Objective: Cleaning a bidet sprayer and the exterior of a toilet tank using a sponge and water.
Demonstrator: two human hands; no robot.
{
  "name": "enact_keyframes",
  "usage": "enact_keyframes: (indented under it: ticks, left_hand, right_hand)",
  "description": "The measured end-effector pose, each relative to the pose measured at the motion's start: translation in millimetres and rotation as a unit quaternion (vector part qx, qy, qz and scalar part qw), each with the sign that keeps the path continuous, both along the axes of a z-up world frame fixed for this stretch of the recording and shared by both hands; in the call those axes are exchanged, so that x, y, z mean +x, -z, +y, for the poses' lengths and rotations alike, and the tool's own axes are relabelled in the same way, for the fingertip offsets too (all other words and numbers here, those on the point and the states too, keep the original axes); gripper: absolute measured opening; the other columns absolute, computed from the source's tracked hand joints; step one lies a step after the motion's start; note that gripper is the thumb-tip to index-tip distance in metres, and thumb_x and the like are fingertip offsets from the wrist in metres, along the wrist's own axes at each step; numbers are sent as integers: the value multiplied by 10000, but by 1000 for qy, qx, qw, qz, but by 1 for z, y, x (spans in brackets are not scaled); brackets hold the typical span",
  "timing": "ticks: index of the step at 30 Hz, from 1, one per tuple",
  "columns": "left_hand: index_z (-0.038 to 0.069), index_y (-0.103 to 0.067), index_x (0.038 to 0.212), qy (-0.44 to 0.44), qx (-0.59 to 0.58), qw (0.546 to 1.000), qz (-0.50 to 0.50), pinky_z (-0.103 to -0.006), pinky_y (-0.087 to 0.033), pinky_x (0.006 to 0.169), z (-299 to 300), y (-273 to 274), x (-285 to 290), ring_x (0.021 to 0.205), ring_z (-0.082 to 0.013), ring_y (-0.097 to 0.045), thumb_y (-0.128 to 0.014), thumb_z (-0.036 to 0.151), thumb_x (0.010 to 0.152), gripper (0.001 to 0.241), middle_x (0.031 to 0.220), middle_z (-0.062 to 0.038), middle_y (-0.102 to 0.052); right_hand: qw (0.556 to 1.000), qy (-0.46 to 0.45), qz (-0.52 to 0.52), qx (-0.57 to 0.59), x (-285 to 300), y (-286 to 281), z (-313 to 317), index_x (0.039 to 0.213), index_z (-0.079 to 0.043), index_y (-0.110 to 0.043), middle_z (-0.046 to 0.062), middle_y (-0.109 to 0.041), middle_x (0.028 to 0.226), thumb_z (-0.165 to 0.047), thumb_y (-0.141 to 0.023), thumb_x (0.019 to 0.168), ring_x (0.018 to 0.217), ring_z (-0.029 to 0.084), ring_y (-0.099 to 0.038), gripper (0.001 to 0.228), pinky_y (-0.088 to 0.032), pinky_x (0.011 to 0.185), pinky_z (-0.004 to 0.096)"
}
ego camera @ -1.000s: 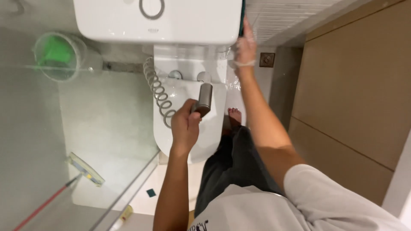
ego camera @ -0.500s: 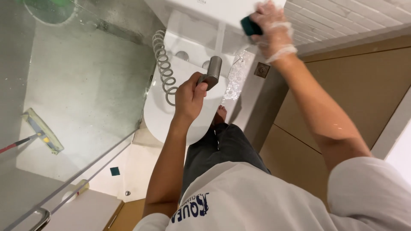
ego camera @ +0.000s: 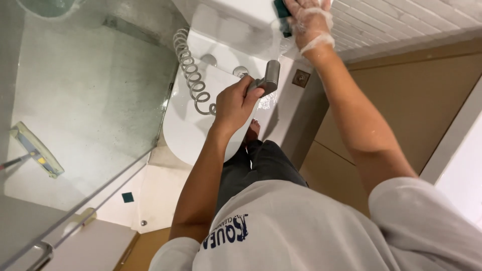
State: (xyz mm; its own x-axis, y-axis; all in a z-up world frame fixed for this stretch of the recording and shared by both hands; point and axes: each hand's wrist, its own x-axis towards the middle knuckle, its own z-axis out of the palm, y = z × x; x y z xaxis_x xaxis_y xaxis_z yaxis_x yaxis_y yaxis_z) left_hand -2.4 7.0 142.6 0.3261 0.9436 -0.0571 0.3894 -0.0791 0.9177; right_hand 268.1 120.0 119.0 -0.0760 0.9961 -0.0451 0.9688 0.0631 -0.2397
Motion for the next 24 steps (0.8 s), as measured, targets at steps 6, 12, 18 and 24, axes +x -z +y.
enact_keyframes:
  ticks: [6, 12, 18, 24]
  left_hand:
    - [64, -628, 981, -3, -11, 1000, 18, -418, -458, 584, 8, 6, -4, 635, -326, -622, -541, 569, 989, 513, 678, -106, -622]
    - [67, -626, 990, 0, -27, 999, 24, -425, -460, 605, 16, 0, 2, 665, -321, -636, -496, 564, 1003, 515, 713, -98, -646]
    - [59, -626, 979, -3, -30, 999, 31, -423, -471, 624, 9, 6, -5, 681, -330, -633, -521, 553, 1022, 506, 708, -116, -636]
    - [67, -645, 1009, 13, -12, 1000, 15, -411, -481, 623, 10, -3, -6, 697, -311, -654, -527, 553, 1018, 500, 732, -105, -653]
  right_hand:
    - [998, -58, 25, -5, 14, 0, -7, 1560, -94, -499, 135, -364, 1659, -144, -673, 992, 1548, 321, -200, 596, -23, 1220, 572]
    - [997, -77, 6, -20, 18, 13, -7, 1612, -111, -470, 123, -322, 1707, -173, -663, 1056, 1598, 302, -168, 592, -34, 1260, 562]
    - [998, -64, -2, -24, 1, -2, -9, 1590, -139, -486, 99, -355, 1693, -158, -680, 1019, 1585, 301, -210, 604, -51, 1272, 564]
    - [990, -116, -7, 83, 62, 27, -55, 1524, -60, -518, 207, -442, 1619, -29, -636, 956, 1506, 393, -381, 581, -317, 1210, 536]
